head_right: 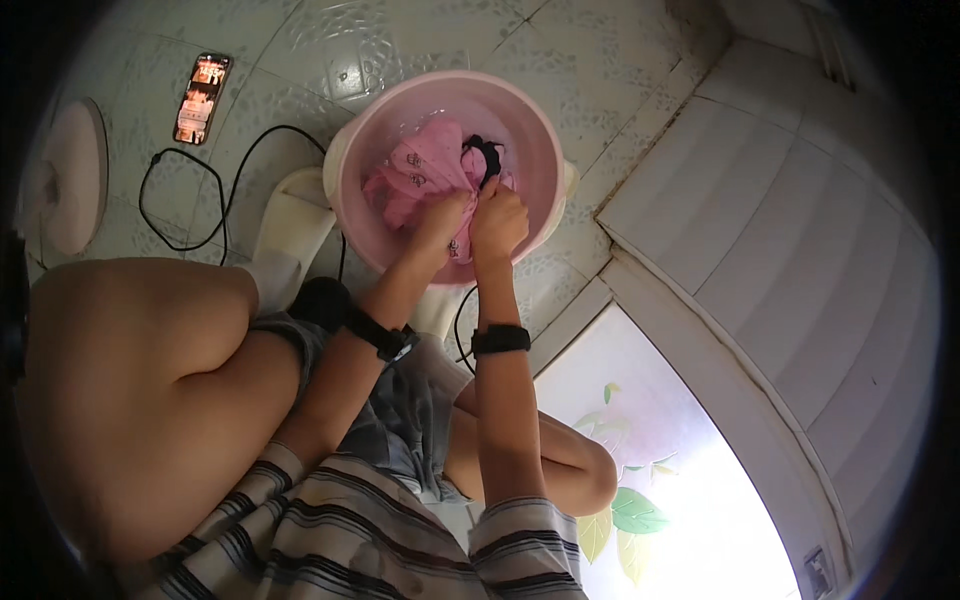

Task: Hand washing items of clothing in a small basin of water on the floor.

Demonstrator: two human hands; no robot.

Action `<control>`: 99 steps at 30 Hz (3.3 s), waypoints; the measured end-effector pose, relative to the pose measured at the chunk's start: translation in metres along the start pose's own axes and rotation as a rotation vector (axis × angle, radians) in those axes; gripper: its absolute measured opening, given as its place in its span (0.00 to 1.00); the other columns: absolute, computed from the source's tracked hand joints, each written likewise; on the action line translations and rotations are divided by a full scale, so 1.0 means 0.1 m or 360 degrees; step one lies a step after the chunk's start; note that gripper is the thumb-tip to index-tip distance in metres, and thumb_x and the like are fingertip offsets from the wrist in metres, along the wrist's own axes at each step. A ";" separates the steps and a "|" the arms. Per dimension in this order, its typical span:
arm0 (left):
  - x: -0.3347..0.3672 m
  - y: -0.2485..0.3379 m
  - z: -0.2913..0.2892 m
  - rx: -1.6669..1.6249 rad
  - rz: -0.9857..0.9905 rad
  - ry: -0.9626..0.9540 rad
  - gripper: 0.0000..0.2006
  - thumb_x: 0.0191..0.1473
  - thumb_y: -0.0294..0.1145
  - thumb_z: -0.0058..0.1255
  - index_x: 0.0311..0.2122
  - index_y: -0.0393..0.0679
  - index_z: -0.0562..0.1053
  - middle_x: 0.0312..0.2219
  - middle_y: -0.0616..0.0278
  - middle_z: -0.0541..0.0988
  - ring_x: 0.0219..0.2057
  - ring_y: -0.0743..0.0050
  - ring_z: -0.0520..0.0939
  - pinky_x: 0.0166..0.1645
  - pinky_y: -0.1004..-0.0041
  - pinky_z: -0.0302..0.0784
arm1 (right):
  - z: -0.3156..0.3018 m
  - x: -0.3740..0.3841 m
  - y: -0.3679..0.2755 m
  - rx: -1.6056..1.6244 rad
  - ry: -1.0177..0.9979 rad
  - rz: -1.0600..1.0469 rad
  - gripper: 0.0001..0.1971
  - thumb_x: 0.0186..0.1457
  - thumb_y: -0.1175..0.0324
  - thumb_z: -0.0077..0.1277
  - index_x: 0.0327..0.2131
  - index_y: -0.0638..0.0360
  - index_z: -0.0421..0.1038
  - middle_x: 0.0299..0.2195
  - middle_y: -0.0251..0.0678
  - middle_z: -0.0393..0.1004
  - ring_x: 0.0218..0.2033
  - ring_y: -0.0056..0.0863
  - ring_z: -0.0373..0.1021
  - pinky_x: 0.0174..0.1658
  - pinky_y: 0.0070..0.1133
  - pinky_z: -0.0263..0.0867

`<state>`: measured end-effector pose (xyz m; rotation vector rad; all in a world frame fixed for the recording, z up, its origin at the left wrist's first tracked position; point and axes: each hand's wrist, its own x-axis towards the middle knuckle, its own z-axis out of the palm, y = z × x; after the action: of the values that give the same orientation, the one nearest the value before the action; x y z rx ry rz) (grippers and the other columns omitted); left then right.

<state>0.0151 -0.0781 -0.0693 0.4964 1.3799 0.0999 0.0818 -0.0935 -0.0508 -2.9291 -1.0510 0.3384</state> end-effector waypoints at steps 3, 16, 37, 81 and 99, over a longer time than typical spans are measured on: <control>0.13 -0.28 -0.25 -0.0923 0.0163 -0.0432 0.06 0.51 0.35 0.44 0.27 0.48 0.70 0.21 0.70 0.70 0.26 0.83 0.70 0.29 0.76 0.66 | -0.07 -0.39 -0.25 0.0015 -0.0019 -0.0324 0.23 0.55 0.56 0.40 0.16 0.61 0.72 0.15 0.51 0.69 0.18 0.49 0.69 0.22 0.37 0.65; 0.03 -0.18 -0.11 -0.0214 0.0203 -0.0362 0.11 0.50 0.38 0.43 0.18 0.48 0.67 0.18 0.70 0.67 0.21 0.84 0.65 0.24 0.75 0.60 | 0.04 -0.31 0.07 -0.0004 0.0137 -0.0407 0.21 0.53 0.58 0.41 0.13 0.59 0.70 0.12 0.50 0.68 0.15 0.46 0.69 0.21 0.35 0.67; 0.29 -0.08 -0.11 0.0405 0.0376 0.0026 0.12 0.49 0.36 0.42 0.25 0.38 0.71 0.20 0.49 0.74 0.23 0.72 0.75 0.24 0.67 0.68 | -0.02 -0.14 -0.10 0.0134 0.0153 -0.0111 0.21 0.54 0.61 0.42 0.11 0.59 0.68 0.10 0.48 0.66 0.13 0.44 0.68 0.17 0.35 0.64; -0.37 0.52 -0.12 -0.0210 0.0793 -0.0940 0.09 0.45 0.34 0.54 0.25 0.38 0.75 0.24 0.62 0.77 0.32 0.77 0.76 0.37 0.77 0.68 | -0.58 -0.20 -0.20 0.3413 -0.1218 -0.0020 0.38 0.54 0.42 0.29 0.48 0.76 0.61 0.62 0.42 0.37 0.63 0.30 0.36 0.62 0.29 0.35; -0.27 0.38 -0.05 -0.1587 0.0193 -0.0823 0.24 0.58 0.44 0.35 0.56 0.46 0.54 0.54 0.54 0.58 0.51 0.63 0.66 0.55 0.66 0.61 | -0.36 -0.09 -0.21 0.4242 -0.0965 0.0421 0.29 0.50 0.42 0.41 0.56 0.32 0.54 0.60 0.23 0.49 0.62 0.43 0.35 0.63 0.36 0.30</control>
<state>0.0136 -0.0521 -0.0304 -0.2327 0.6562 0.6723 0.0692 -0.0809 -0.0119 -0.3992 0.2652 1.1630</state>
